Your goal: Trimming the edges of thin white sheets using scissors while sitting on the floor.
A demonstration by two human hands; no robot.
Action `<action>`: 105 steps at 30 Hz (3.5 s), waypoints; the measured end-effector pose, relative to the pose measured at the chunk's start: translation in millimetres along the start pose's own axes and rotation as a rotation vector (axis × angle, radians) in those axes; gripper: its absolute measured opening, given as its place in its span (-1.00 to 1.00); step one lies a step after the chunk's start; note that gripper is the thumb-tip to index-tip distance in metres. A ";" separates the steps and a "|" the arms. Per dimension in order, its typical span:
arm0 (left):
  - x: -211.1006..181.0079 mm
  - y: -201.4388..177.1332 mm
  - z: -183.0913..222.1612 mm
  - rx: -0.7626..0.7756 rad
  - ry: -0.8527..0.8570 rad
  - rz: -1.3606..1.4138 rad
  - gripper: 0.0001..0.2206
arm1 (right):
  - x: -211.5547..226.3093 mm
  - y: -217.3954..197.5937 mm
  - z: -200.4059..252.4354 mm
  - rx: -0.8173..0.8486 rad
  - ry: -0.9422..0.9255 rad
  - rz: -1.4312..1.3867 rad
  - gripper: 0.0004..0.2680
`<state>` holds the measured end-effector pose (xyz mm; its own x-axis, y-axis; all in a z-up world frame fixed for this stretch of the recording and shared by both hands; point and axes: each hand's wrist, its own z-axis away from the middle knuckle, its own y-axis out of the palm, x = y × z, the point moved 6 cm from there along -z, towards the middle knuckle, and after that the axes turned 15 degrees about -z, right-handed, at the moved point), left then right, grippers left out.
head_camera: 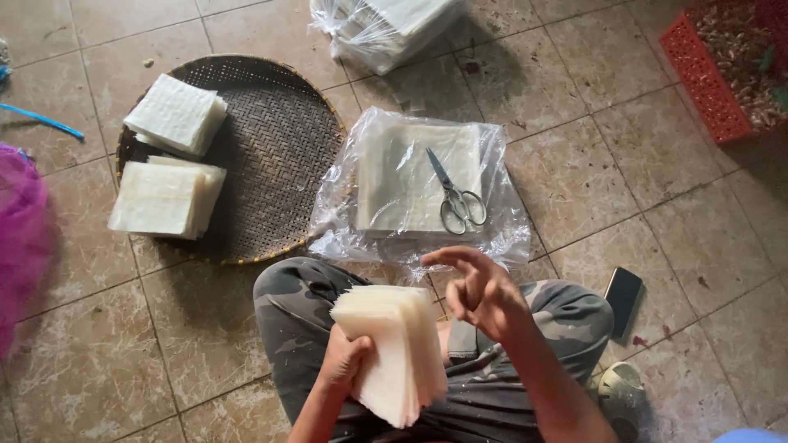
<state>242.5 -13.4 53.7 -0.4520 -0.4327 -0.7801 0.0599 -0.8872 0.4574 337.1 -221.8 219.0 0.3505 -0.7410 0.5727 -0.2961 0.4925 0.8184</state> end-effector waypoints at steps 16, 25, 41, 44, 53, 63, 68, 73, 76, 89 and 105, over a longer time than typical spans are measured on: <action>-27.3 2.2 1.3 -0.206 -0.025 -0.395 -0.55 | -11.4 91.2 2.7 0.494 0.251 1.223 -0.32; -20.4 -13.1 -6.2 -0.435 -0.105 -0.196 -0.55 | -10.2 32.4 21.4 0.309 0.410 0.851 -0.38; -14.9 -4.6 -25.4 -0.608 0.132 -0.253 -0.57 | -48.7 32.2 59.4 0.256 0.355 0.380 -0.26; -11.0 1.8 -23.4 -0.591 0.360 -0.402 -0.67 | -62.1 45.9 49.4 0.283 0.212 0.502 -0.38; -24.4 24.9 5.6 -0.642 0.420 -0.807 -0.55 | -53.8 15.8 15.1 -0.014 -0.008 0.392 -0.68; -32.7 18.4 -2.2 -0.515 0.126 -0.533 -0.50 | -25.1 11.0 -0.7 -0.305 -0.137 0.959 -0.75; -35.1 -11.0 -18.2 -0.538 0.095 -0.375 -0.54 | -7.0 -33.4 1.4 -0.418 -0.256 1.021 -0.78; -93.7 -58.8 -53.2 -0.597 0.134 -0.176 -0.63 | -27.9 -159.0 21.6 -0.672 -0.114 0.971 -0.82; -169.4 -96.1 -88.4 -0.726 0.154 -0.189 -0.50 | -38.2 -200.7 32.7 -0.800 -0.035 0.953 -0.87; -325.6 -348.5 -303.7 -1.260 0.211 -0.128 -0.45 | -81.1 -275.8 4.0 -0.833 0.217 1.382 -0.82; -286.7 -488.2 -356.9 -1.501 0.046 -0.774 -0.36 | -32.2 -218.2 -57.4 -0.802 0.174 1.372 -0.86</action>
<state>660.5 486.7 -98.3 -0.7555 0.1651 -0.6340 0.5973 -0.2240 -0.7701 441.4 -279.2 24.8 0.3333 0.4760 0.8138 0.0441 0.8544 -0.5177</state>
